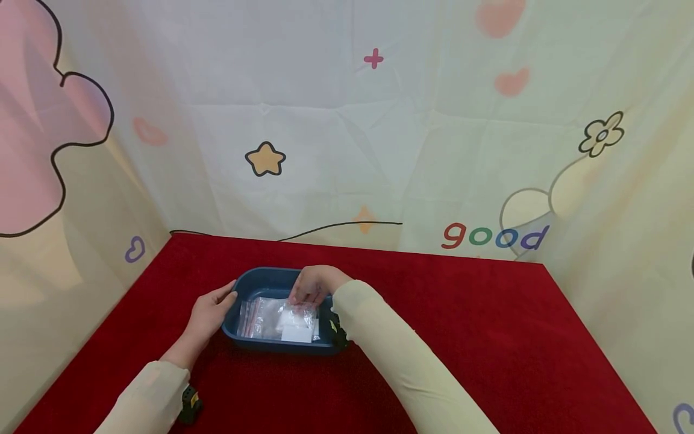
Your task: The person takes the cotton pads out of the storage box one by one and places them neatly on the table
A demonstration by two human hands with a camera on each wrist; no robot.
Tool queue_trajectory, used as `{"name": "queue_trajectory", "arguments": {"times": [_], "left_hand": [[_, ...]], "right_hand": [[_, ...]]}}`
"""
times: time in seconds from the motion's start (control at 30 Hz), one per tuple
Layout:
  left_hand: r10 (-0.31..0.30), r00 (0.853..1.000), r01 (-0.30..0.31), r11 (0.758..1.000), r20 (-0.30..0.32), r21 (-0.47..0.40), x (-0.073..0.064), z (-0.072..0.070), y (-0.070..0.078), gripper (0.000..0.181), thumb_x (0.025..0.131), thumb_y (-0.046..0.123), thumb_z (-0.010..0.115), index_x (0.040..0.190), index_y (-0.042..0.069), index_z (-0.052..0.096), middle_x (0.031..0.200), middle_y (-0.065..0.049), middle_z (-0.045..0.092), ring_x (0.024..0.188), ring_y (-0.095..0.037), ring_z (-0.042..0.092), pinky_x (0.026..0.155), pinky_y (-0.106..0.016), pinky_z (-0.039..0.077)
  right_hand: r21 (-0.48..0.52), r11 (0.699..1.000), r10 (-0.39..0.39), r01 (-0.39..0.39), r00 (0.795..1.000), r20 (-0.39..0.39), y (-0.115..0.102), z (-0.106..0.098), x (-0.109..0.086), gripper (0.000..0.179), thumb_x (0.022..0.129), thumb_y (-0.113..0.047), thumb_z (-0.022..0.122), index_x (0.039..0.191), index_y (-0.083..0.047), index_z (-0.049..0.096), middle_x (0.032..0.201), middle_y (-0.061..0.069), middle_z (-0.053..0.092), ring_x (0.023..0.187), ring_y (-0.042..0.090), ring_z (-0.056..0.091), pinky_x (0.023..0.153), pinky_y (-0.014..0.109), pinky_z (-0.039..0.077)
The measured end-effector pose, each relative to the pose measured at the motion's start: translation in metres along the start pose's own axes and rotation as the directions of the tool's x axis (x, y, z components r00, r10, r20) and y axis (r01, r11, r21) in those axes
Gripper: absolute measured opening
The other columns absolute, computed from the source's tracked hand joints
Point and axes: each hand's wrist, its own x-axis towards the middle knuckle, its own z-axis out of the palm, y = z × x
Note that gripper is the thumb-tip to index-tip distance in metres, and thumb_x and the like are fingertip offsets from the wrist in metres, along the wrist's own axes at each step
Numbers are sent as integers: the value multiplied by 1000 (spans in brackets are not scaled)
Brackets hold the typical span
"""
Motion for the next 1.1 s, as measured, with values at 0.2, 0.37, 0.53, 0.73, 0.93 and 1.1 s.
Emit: {"name": "queue_trajectory", "arguments": {"times": [0.2,0.37,0.53,0.73,0.93,1.1], "left_hand": [[13,1000,-13,1000,1,-2,-2,0,1,52,109,20,47,157,3,36,159,-25,39,150,-44,37,120,-56,39],[18,1000,-18,1000,0,-2,-1,0,1,52,109,20,46,157,3,36,159,-25,40,150,-44,38,121,-56,38],[11,1000,-11,1000,-4,-4,0,0,0,52,109,21,46,157,4,36,159,-25,40,149,-43,40,120,-56,39],[13,1000,-13,1000,-1,-7,1,1,0,53,109,22,46,157,4,36,159,-25,40,150,-43,39,120,-56,40],[-4,1000,4,1000,6,-9,1,1,0,53,109,22,46,158,5,34,161,-24,37,152,-43,36,121,-56,38],[-9,1000,9,1000,7,-4,0,0,-1,54,109,22,46,158,5,34,162,-25,36,152,-44,35,121,-56,37]], "right_hand": [[-3,1000,-3,3,1000,2,-2,-5,-3,14,97,-9,67,100,-5,81,82,6,74,73,14,62,78,26,60],[-7,999,-31,31,1000,2,-3,-8,-5,17,98,-8,65,108,-3,79,79,4,72,71,13,61,73,25,59],[6,999,-52,52,999,-3,-4,-10,-6,20,99,-7,64,113,1,76,77,2,70,69,13,61,66,22,56],[8,998,-67,67,998,-17,-6,-13,-12,19,99,-7,65,112,0,77,79,3,70,71,15,61,66,22,56],[-10,995,-99,99,995,-29,-3,-16,-13,20,99,-9,65,114,-1,77,78,2,70,71,14,61,65,21,56],[-21,992,-125,124,991,-48,-3,-19,-15,22,99,-10,65,117,-2,76,76,0,69,70,12,60,65,21,56]]}}
